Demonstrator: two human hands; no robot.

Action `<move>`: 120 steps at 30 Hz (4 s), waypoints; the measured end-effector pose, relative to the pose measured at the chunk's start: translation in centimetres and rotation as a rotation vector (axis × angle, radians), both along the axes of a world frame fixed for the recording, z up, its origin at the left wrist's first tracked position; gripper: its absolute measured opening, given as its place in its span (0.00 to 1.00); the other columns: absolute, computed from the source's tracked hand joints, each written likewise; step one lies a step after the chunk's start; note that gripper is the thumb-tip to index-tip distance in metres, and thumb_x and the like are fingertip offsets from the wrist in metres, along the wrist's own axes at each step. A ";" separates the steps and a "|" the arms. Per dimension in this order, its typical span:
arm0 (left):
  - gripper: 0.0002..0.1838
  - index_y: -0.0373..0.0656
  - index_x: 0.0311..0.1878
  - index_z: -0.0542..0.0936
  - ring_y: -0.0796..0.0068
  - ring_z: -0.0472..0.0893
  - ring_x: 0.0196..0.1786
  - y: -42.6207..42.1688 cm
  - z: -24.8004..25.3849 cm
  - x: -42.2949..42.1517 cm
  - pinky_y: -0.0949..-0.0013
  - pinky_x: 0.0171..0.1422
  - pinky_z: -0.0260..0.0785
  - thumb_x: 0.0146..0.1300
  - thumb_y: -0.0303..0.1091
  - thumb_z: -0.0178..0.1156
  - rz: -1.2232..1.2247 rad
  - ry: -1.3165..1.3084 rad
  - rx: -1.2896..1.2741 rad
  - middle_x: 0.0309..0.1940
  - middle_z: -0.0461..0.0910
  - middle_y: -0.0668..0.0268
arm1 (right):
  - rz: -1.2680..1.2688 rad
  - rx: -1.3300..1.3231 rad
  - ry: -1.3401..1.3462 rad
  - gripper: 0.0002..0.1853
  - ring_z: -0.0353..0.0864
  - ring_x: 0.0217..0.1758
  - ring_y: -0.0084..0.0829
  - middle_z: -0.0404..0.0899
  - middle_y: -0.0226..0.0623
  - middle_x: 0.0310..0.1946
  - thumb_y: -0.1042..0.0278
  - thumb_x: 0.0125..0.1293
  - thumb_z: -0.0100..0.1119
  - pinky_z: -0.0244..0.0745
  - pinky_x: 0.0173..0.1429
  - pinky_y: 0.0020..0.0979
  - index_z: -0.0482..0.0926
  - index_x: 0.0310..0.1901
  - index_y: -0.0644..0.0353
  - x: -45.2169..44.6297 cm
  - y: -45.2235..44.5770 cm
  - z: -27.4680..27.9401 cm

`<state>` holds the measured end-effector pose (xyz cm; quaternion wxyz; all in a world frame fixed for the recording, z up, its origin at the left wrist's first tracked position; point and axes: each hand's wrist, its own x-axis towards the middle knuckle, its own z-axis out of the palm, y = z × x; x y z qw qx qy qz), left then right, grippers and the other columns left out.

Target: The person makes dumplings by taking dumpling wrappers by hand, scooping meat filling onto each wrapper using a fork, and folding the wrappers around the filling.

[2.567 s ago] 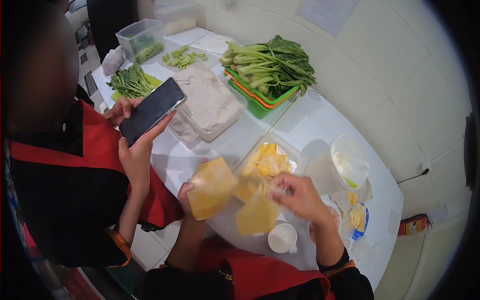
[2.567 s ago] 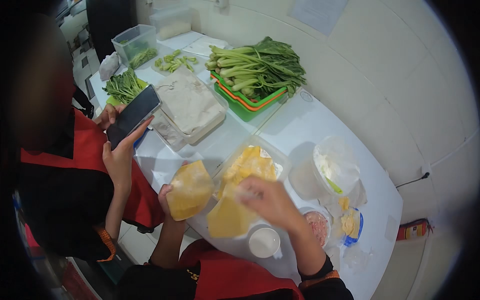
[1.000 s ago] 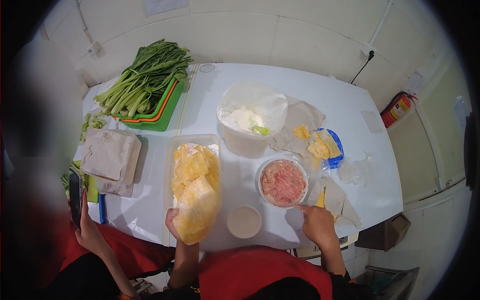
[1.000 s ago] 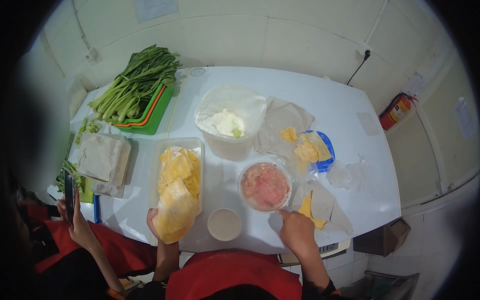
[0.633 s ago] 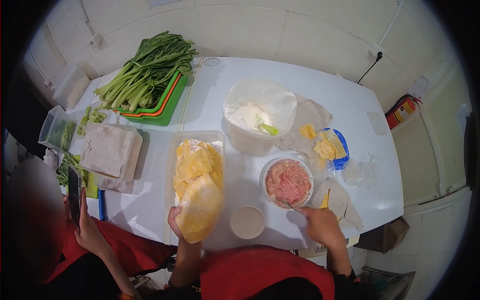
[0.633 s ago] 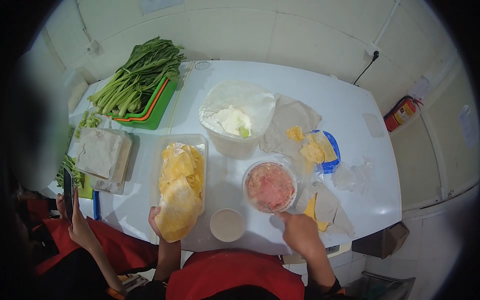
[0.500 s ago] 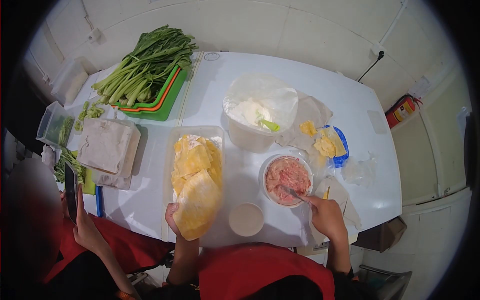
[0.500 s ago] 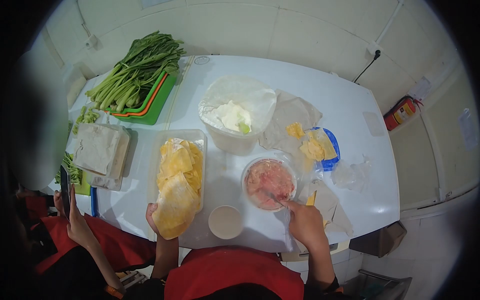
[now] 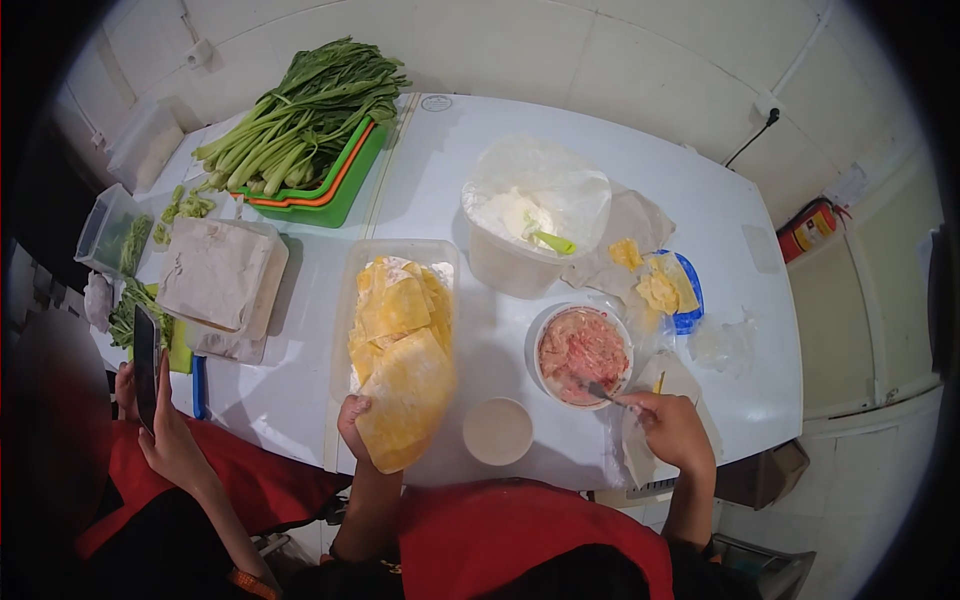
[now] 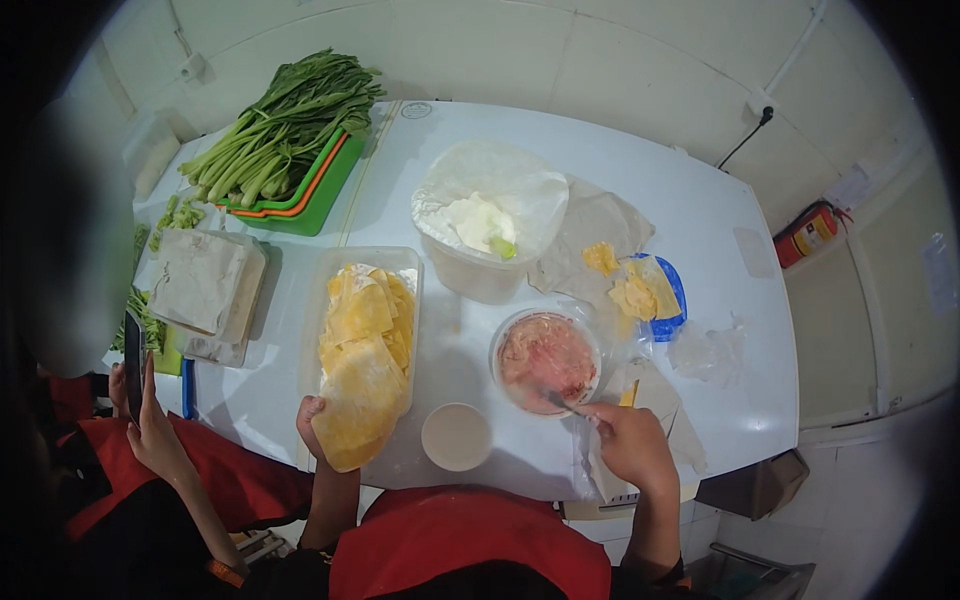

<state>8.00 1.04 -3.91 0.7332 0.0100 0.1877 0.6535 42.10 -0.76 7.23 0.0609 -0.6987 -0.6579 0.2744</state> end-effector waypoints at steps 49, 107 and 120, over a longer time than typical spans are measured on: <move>0.38 0.28 0.62 0.59 0.47 0.72 0.56 -1.4 3.8 3.6 0.53 0.60 0.66 0.44 0.35 0.48 -0.357 0.030 -0.022 0.55 0.68 0.44 | 0.053 -0.390 0.878 0.15 0.64 0.20 0.14 0.68 0.25 0.17 0.80 0.61 0.46 0.60 0.27 0.19 0.78 0.48 0.63 -0.7 0.7 1.4; 0.46 0.40 0.70 0.49 0.60 0.65 0.62 -1.0 6.2 4.7 0.60 0.66 0.57 0.42 0.36 0.51 -0.419 0.028 0.375 0.62 0.60 0.55 | 0.097 0.166 0.882 0.04 0.67 0.24 0.15 0.68 0.24 0.20 0.73 0.62 0.53 0.62 0.31 0.19 0.75 0.37 0.63 -9.6 2.6 0.1; 0.37 0.38 0.67 0.52 0.60 0.66 0.62 -1.6 3.7 4.7 0.59 0.67 0.56 0.51 0.32 0.46 -0.380 -0.001 0.313 0.59 0.63 0.53 | 0.421 0.477 0.347 0.12 0.64 0.21 0.17 0.65 0.27 0.18 0.70 0.48 0.67 0.61 0.26 0.22 0.72 0.30 0.60 -14.3 3.6 -1.5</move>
